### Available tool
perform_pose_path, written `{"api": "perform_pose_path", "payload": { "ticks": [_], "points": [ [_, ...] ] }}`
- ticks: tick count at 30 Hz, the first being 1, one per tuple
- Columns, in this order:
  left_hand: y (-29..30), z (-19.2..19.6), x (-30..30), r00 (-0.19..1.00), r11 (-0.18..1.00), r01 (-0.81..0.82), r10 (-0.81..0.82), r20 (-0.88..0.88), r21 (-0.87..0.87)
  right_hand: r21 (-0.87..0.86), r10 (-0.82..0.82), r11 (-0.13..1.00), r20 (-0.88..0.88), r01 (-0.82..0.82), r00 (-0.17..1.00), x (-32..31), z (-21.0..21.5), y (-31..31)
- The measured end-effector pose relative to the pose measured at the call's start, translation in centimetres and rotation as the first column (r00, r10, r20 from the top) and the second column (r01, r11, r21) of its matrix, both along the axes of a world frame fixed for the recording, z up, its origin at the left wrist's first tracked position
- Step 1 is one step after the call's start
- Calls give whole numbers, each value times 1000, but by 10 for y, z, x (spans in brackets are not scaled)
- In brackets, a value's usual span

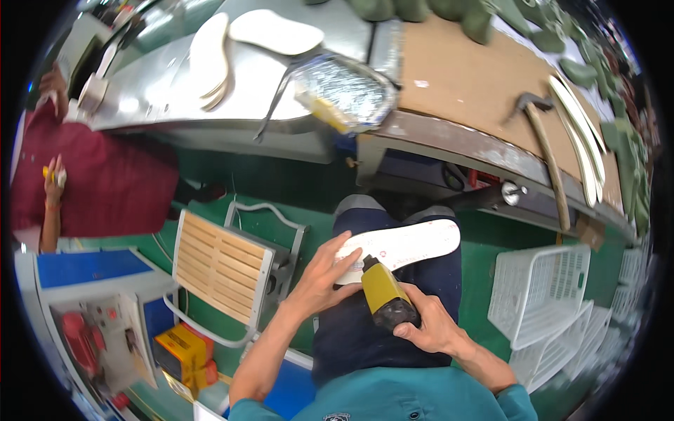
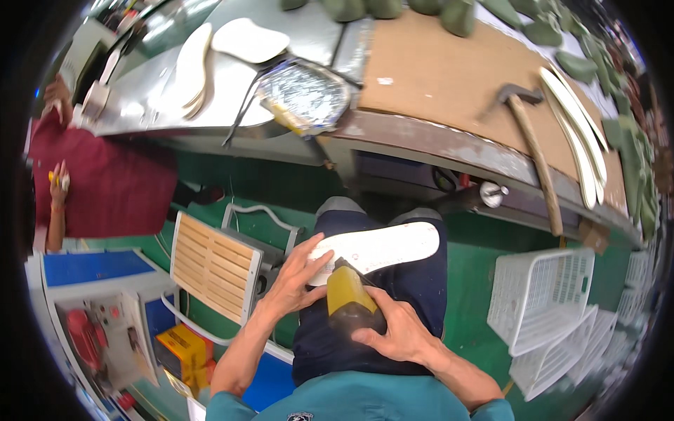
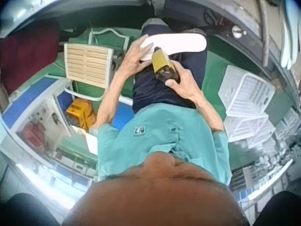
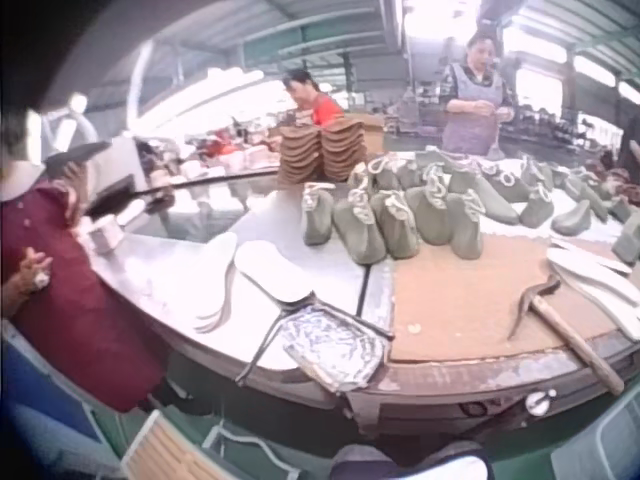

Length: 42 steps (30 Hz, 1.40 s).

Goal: The person assembles green canvas shoes by inserting white insoles into the shoe uppers. They use a yellow pneumatic staple gun to secure the insoles to the uppers while seated at a factory workstation. The person handles the shoe parts one at a time, staples them, and places the finished shoes on the table.

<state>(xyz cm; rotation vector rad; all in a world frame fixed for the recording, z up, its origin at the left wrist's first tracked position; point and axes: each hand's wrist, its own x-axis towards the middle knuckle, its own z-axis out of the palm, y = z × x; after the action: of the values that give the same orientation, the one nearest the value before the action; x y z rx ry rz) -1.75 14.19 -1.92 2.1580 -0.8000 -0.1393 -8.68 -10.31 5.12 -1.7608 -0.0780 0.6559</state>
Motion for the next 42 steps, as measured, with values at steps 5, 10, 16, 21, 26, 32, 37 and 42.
{"api": "perform_pose_path", "payload": {
  "ticks": [5, 10, 16, 21, 26, 32, 37, 42],
  "points": [
    [6, -10, -1, 998, 991, -18, 10, -60, -133, -17, 53, 998, 7, -53, 999, 2, 1, 12],
    [5, -11, -4, 995, 990, -7, -7, -100, -139, -46, 60, 997, -17, -61, 998, -1, 3, 11],
    [1, 1, 1, 996, 1000, 3, -5, -86, -16, -131, 147, 980, -52, -153, 988, -18, 14, -9],
    [-65, 35, 34, 971, 973, 142, -101, -218, 183, -534, 231, 802, -136, -268, 963, -37, 32, -11],
    [-125, 18, 42, 989, 974, 136, -144, 34, 180, -577, 174, 816, 193, -31, 966, -62, 6, -2],
    [37, 165, 105, 765, 690, -492, 634, 114, -531, -500, 74, 865, 36, -46, 997, -75, -5, -9],
    [160, 211, 222, 668, 174, -279, 742, -60, -945, -531, 60, 846, 22, -39, 998, -70, -10, -11],
    [270, 119, 270, 249, 224, -880, 968, -6, -418, -483, 0, 876, -40, -19, 999, -64, 0, -3]
  ]
}}
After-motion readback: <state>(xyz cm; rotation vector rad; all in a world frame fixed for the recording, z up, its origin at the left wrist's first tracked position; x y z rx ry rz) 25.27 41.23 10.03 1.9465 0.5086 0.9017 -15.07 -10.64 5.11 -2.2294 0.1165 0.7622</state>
